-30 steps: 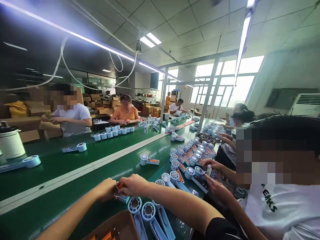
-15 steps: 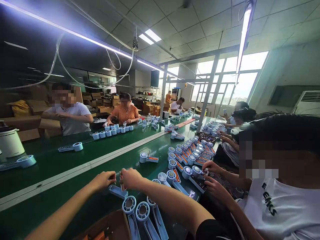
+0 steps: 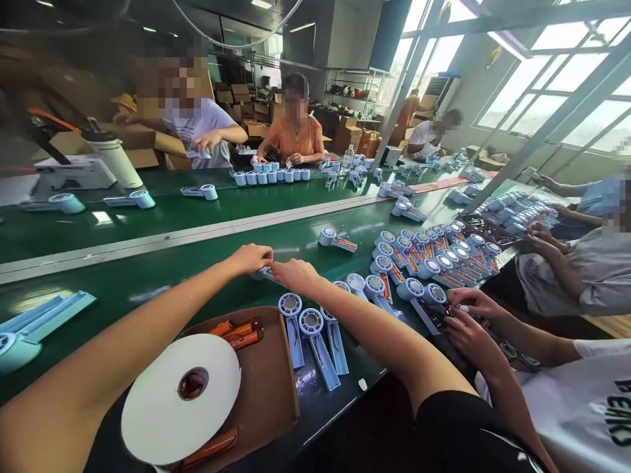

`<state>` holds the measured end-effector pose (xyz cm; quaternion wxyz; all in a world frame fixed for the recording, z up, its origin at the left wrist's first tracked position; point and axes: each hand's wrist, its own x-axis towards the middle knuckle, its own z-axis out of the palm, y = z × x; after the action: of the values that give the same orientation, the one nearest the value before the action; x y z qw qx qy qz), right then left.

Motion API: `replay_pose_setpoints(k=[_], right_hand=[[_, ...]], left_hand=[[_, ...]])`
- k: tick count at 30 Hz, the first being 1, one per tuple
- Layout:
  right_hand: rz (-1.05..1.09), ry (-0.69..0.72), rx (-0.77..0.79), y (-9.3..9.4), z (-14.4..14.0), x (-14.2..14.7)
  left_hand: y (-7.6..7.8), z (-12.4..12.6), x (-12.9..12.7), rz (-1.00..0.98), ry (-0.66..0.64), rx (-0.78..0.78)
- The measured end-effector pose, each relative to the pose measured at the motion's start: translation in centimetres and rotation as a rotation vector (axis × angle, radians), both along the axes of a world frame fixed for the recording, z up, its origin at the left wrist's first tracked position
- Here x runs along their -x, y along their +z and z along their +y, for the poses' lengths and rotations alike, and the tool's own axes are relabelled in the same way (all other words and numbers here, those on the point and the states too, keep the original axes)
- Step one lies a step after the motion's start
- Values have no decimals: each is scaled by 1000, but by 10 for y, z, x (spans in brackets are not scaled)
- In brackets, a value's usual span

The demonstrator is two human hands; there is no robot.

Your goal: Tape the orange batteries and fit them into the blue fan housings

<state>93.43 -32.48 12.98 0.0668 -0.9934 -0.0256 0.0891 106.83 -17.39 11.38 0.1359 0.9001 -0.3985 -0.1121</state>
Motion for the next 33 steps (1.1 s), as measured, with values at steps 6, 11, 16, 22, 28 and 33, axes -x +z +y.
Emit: replay_pose_setpoints(k=[6, 11, 16, 22, 28, 33], right_hand=[[15, 65, 56, -1, 2, -20], [-142, 93, 14, -6, -19, -12], [-417, 107, -160, -12, -35, -1], [-449, 267, -381, 9, 20, 31], [-53, 281, -774, 27, 75, 121], [382, 571, -988, -1, 139, 208]], left_hand=[[18, -21, 8, 19, -28, -119], [47, 31, 60, -31, -73, -24], [72, 132, 156, 154, -263, -118], [76, 216, 219, 272, -109, -193], [31, 265, 281, -323, 112, 98], [5, 265, 335, -690, 373, 348]])
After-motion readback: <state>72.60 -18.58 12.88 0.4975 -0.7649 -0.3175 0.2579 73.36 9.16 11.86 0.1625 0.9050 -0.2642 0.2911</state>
